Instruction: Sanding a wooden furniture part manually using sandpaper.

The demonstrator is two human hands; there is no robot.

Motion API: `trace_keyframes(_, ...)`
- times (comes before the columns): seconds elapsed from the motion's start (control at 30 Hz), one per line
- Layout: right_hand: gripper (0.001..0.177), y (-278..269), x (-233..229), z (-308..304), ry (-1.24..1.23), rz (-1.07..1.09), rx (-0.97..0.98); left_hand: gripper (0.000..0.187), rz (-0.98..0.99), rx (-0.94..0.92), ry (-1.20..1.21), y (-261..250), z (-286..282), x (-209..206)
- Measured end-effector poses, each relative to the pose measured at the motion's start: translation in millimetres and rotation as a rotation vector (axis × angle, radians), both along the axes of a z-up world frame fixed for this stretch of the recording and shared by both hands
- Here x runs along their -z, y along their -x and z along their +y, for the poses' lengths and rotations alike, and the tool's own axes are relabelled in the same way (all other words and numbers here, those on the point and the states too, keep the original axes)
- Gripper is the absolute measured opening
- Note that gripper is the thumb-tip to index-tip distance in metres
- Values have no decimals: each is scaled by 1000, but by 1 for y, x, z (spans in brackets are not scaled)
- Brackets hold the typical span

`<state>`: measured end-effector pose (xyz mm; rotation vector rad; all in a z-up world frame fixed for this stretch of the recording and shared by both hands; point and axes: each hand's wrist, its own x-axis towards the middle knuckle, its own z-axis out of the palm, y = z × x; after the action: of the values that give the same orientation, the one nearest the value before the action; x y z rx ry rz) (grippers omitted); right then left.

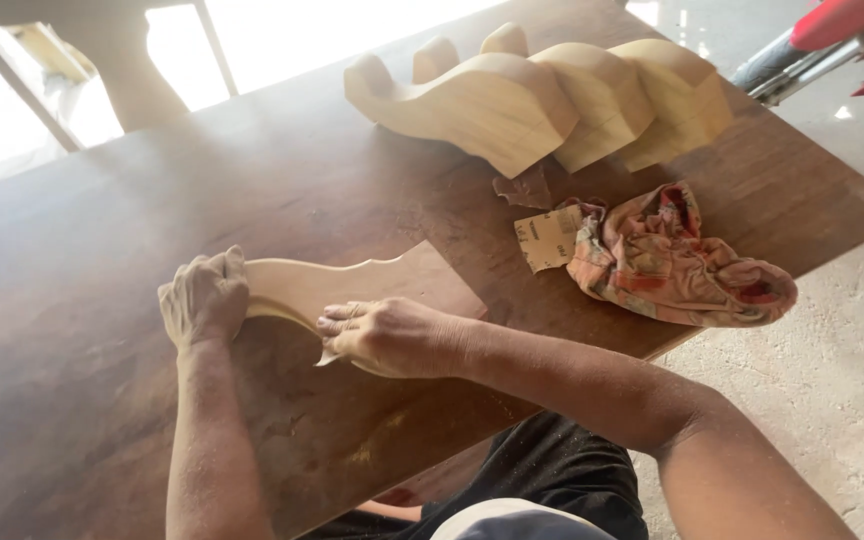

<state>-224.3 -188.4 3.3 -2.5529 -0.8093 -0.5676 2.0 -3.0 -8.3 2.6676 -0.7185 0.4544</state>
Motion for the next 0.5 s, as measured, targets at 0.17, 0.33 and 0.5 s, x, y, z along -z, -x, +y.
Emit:
trace_keyframes(0.17, 21, 62, -12, -44, -45, 35, -1, 42, 0, 10, -5, 2, 0, 2)
trace_keyframes(0.33, 26, 46, -9, -41, -21, 54, 49, 47, 26, -63, -58, 7, -3, -1)
trace_keyframes(0.5, 20, -2, -8, -6, -51, 0, -74, 40, -12, 21, -5, -4, 4, 8)
